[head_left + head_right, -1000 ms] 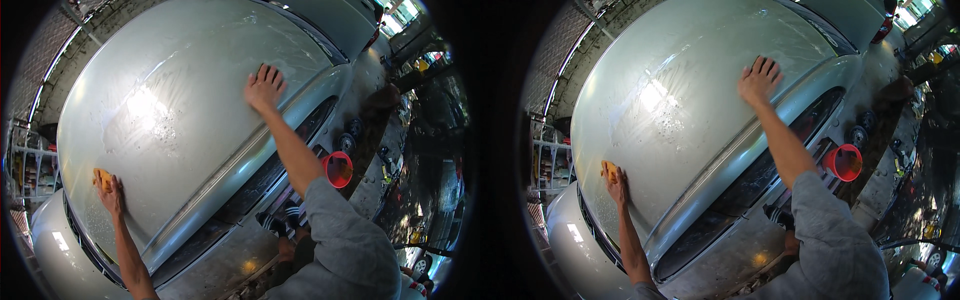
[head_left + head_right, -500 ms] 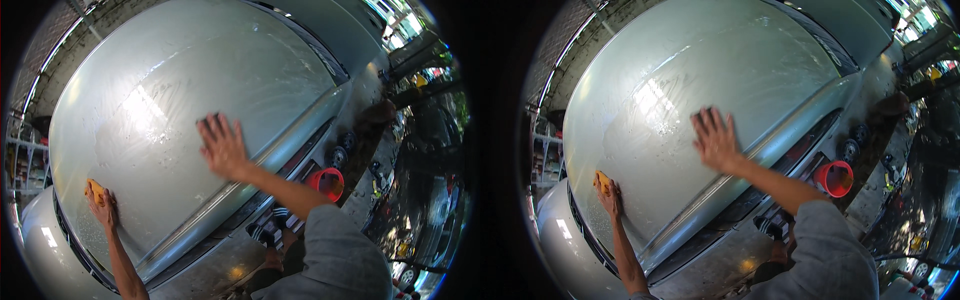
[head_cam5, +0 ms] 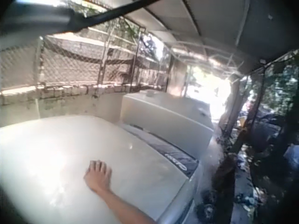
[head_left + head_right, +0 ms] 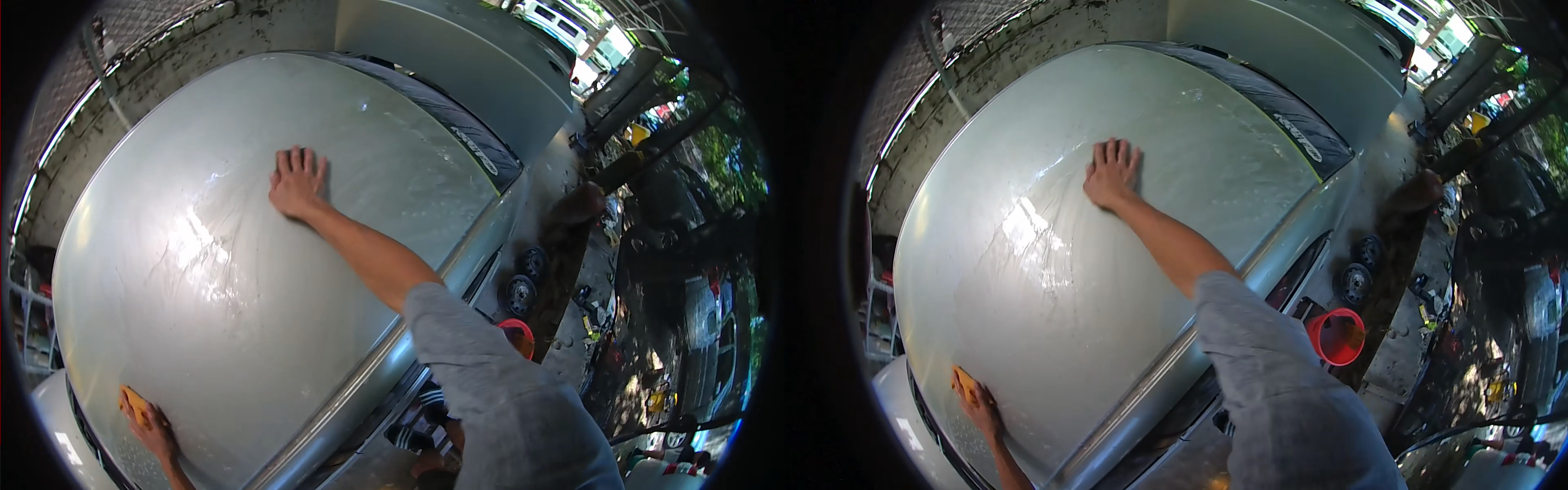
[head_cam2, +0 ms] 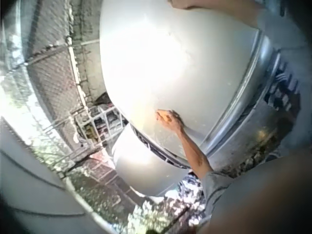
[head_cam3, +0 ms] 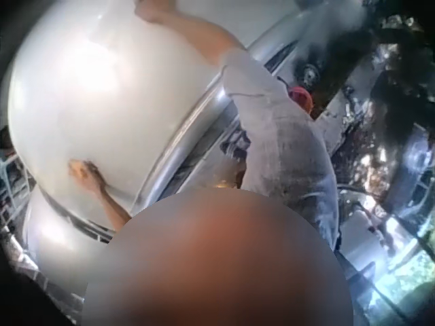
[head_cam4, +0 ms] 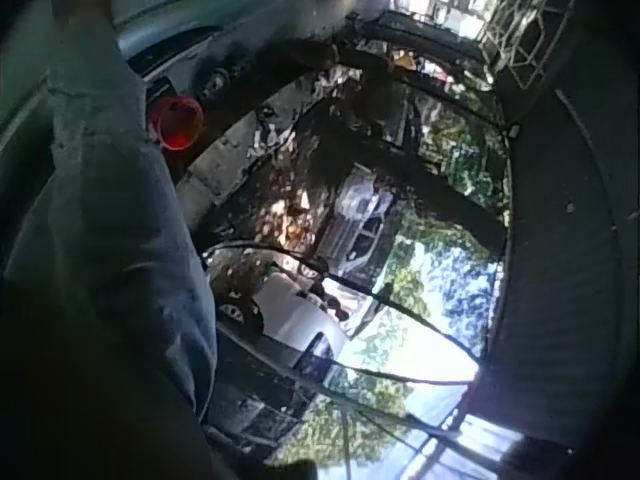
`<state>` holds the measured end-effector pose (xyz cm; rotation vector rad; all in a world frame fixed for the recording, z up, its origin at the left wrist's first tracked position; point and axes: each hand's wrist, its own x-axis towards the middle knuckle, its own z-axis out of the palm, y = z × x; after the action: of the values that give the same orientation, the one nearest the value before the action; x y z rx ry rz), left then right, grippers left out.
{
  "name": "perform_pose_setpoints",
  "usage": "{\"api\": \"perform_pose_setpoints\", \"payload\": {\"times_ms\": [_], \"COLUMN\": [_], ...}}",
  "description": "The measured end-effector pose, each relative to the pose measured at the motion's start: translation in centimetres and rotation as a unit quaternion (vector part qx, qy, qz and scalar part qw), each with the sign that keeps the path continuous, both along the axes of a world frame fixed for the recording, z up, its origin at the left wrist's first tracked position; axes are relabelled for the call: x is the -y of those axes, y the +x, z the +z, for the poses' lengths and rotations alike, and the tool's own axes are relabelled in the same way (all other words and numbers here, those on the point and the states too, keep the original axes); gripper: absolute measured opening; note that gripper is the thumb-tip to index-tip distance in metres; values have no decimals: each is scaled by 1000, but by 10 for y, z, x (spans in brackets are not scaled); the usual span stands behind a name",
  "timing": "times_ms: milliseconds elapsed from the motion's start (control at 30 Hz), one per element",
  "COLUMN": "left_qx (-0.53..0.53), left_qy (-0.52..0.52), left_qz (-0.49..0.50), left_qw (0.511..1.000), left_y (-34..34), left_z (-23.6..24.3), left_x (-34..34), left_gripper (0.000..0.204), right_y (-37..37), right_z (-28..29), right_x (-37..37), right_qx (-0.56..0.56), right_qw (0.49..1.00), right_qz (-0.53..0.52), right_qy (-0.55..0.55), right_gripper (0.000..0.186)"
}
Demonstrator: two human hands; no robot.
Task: Sand the car roof paint using wet sandpaper and a sponge.
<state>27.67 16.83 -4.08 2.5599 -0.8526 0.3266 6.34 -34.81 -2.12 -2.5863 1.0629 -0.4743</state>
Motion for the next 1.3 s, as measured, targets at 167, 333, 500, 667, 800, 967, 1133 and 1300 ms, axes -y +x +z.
{"api": "perform_pose_setpoints", "payload": {"times_ms": [167, 333, 500, 667, 800, 967, 1133, 1300], "left_qx": [6, 1, 18, 12, 21, -45, -64, -32], "left_qy": [77, 44, 49, 10, 22, -66, -62, -21], "left_qz": [49, 31, 29, 7, 30, -27, 19, 33], "left_qw": [996, 999, 998, 1000, 999, 996, 996, 999], "left_y": [26, 11, 27, 1, 9, -11, -6, -19], "left_z": [-19, -13, -10, -6, -2, 11, 21, 9], "left_x": [-25, 1, -23, 20, -8, 33, 12, 41], "left_gripper": [63, 63, 61, 61, 61, 57, 64, 70], "right_y": [40, 37, 16, -9, 34, 21, 31, 52], "right_z": [-8, -15, -16, -19, -26, -17, -7, 14], "right_x": [-26, 21, -22, 83, -79, 48, -121, -87], "right_qx": [26, 22, -1, 36, 18, 19, -2, -27], "right_qw": [995, 990, 1000, 977, 1000, 985, 1000, 997], "right_qz": [-92, -140, -23, -212, 14, -170, -10, 29], "right_qy": [3, 0, 3, -1, -7, -36, -8, -64], "right_gripper": [67, 66, 69, 67, 68, 63, 62, 60]}}
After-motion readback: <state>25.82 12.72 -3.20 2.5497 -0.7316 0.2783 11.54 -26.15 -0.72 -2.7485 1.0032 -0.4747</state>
